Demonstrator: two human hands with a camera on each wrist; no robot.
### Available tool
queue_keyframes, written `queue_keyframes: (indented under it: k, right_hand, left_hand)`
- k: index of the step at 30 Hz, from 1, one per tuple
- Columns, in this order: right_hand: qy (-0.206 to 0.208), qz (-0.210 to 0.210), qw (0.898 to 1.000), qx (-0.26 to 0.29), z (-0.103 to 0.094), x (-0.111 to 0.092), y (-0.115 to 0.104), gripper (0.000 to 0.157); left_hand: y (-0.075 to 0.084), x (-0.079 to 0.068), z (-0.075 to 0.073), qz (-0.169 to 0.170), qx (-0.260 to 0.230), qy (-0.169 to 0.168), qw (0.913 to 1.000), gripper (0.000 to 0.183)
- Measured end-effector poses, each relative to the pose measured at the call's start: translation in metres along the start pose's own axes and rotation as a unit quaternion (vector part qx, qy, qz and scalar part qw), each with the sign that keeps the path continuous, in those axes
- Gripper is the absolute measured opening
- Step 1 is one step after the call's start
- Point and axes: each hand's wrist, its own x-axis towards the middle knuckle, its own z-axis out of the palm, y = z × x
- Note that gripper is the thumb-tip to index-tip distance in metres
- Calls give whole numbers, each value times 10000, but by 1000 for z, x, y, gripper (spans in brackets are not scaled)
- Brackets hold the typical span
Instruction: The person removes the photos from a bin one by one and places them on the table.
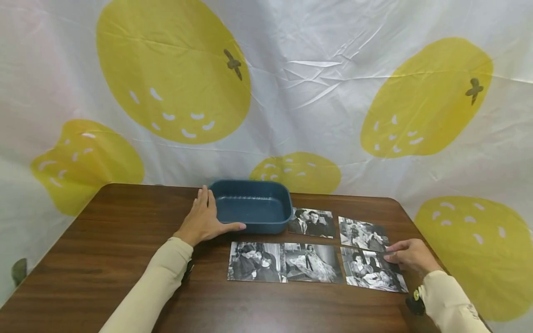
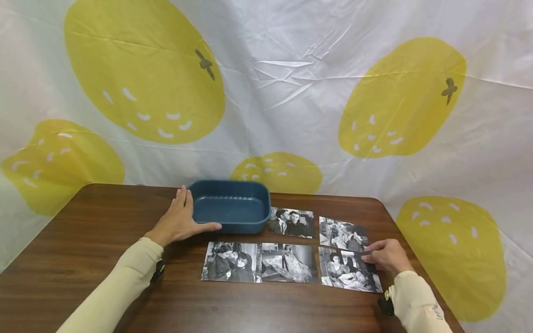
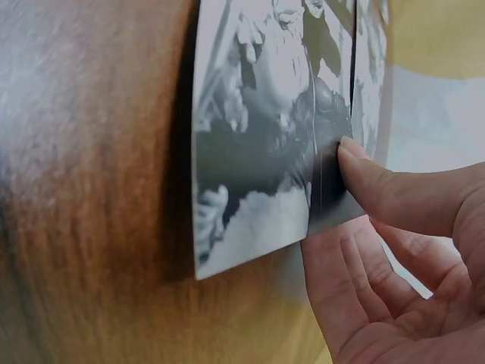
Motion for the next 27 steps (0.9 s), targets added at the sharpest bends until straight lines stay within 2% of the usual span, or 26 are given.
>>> queue_keyframes:
  k: [13,19,23,27]
  right_hand:
    - [276,129,9972,-683,6,9,-10,41]
    - [477,-95,9925,-1119,7,11,-19,41]
    - [1076,-494,9869,-1094,9,4,-34,40]
    - [1724,-1011,9720,-1234,15,-10,-63,45]
  left_hand:
    - [-11,-4,-8,-75,-25,-24,10000,141]
    - [-17,-9,-12,-116,-78,37,9999,133]
    - [-22,-19,-17,-30,-95,469,9988,122]
    - [-22,-34,-24,189,-145,1254,9918,110]
